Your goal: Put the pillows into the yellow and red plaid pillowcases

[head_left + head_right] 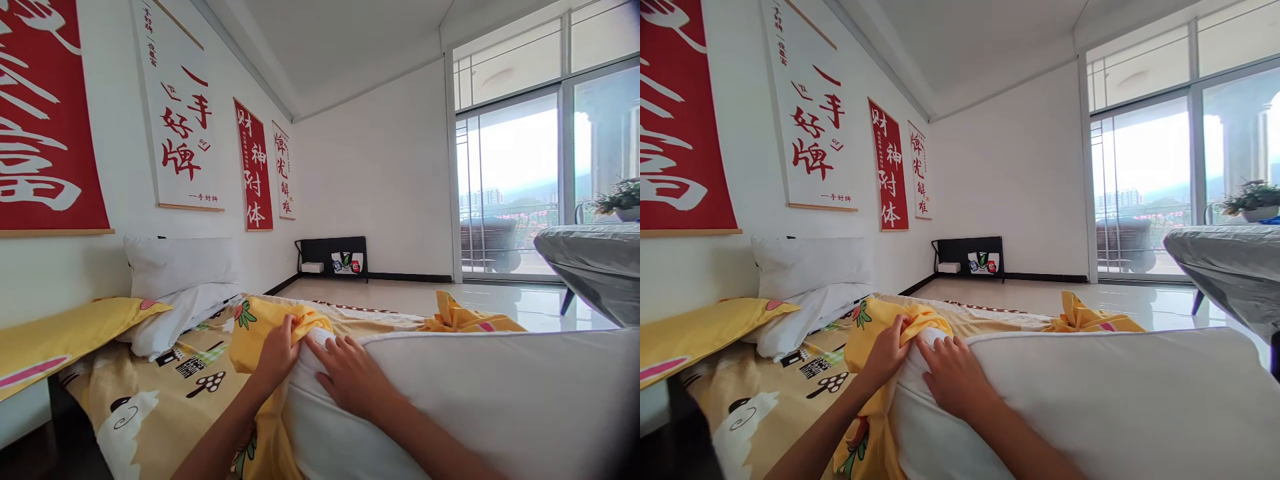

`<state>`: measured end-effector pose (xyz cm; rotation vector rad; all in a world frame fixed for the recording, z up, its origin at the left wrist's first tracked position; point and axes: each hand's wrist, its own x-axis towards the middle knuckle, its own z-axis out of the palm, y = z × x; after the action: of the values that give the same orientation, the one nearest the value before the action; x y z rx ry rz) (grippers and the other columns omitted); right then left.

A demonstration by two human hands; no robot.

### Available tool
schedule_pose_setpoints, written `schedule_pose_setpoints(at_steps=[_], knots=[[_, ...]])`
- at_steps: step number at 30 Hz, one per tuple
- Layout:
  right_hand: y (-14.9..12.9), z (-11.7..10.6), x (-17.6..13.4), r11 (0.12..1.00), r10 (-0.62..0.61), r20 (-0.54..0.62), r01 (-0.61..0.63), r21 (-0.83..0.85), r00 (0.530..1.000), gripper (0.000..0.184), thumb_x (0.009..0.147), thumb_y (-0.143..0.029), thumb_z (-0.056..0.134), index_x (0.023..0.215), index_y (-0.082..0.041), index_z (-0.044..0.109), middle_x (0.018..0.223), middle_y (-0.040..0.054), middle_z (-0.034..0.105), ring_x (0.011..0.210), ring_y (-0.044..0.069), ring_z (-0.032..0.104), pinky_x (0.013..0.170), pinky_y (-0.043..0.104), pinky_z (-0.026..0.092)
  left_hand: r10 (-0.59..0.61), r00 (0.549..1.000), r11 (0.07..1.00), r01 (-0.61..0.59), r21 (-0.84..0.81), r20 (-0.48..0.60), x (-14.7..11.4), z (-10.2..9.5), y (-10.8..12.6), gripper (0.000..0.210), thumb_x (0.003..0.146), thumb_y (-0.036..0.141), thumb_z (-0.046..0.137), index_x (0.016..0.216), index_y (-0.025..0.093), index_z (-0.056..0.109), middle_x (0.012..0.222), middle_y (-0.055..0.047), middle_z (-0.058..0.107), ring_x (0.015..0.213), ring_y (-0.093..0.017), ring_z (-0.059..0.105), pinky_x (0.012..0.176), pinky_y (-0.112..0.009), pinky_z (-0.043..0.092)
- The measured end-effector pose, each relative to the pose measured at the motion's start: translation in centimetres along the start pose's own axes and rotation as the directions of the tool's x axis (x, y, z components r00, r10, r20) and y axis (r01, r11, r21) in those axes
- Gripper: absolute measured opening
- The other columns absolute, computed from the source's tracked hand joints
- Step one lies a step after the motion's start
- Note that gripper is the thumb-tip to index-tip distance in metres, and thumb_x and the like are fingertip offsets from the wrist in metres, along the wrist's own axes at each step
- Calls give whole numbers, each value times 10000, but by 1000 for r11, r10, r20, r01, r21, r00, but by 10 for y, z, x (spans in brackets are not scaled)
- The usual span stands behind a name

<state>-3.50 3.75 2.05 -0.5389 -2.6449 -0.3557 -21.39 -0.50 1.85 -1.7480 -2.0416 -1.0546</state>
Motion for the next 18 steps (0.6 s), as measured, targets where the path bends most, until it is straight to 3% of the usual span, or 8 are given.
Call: schedule_pose_setpoints(at_steps=[2, 4, 6, 8, 11, 15, 18], knots=[[11, -9, -7, 996, 27, 9, -28, 84, 1000, 665, 881, -304, 512, 1492, -151, 299, 1211, 157, 617, 1092, 292, 567, 961, 434, 405, -63, 997, 998, 63, 10, 43, 2, -5, -6, 239, 823, 172, 486, 1061, 177, 507, 1036, -98, 686, 910, -230, 646, 778, -311, 454], [26, -24, -8, 981, 107, 49, -113, 158, 993, 673, 865, -342, 527, 1475, -130, 340, 1227, 165, 618, 1107, 294, 568, 958, 415, 407, -75, 995, 995, 70, 66, 68, 1, -9, -4, 244, 815, 145, 454, 1038, 175, 548, 941, -90, 699, 857, -229, 647, 734, -298, 441], [43, -38, -7, 965, 174, 118, -193, 176, 978, 634, 853, -429, 536, 1430, -184, 437, 1214, 152, 634, 1104, 312, 577, 960, 437, 400, -5, 995, 994, -6, 108, 103, -4, -11, 2, 281, 796, 118, 442, 1034, 179, 579, 864, -76, 697, 812, -221, 640, 705, -285, 428], [59, -46, -6, 963, 164, 200, -201, 181, 966, 643, 826, -517, 555, 1410, -259, 470, 1260, 133, 617, 1151, 334, 555, 985, 475, 375, 96, 988, 986, -111, 128, 118, -9, -10, 10, 305, 756, 90, 459, 1010, 186, 598, 824, -60, 689, 787, -211, 629, 693, -272, 422], [71, -40, -7, 956, 97, 228, -155, 248, 969, 706, 802, -545, 576, 1441, -291, 416, 1388, 103, 529, 1247, 329, 491, 1016, 463, 360, 156, 985, 970, -166, 178, 66, -9, -8, 22, 253, 742, 88, 492, 938, 192, 616, 848, -58, 686, 836, -215, 618, 749, -281, 434], [64, -21, -10, 948, 91, 186, -143, 284, 978, 609, 829, -450, 560, 1410, -297, 464, 1302, 94, 604, 1156, 308, 559, 949, 428, 409, 18, 999, 957, -29, 290, 41, 13, -7, 37, 270, 827, 155, 490, 1068, 170, 611, 1070, -120, 666, 1028, -260, 597, 867, -337, 442], [52, -17, -13, 959, 85, 196, -134, 249, 977, 577, 837, -420, 557, 1399, -324, 473, 1185, 97, 661, 1077, 309, 589, 882, 412, 420, -62, 994, 947, 30, 320, 90, 38, -3, 46, 293, 832, 108, 449, 1062, 148, 628, 1050, -152, 676, 987, -265, 627, 805, -334, 459]])
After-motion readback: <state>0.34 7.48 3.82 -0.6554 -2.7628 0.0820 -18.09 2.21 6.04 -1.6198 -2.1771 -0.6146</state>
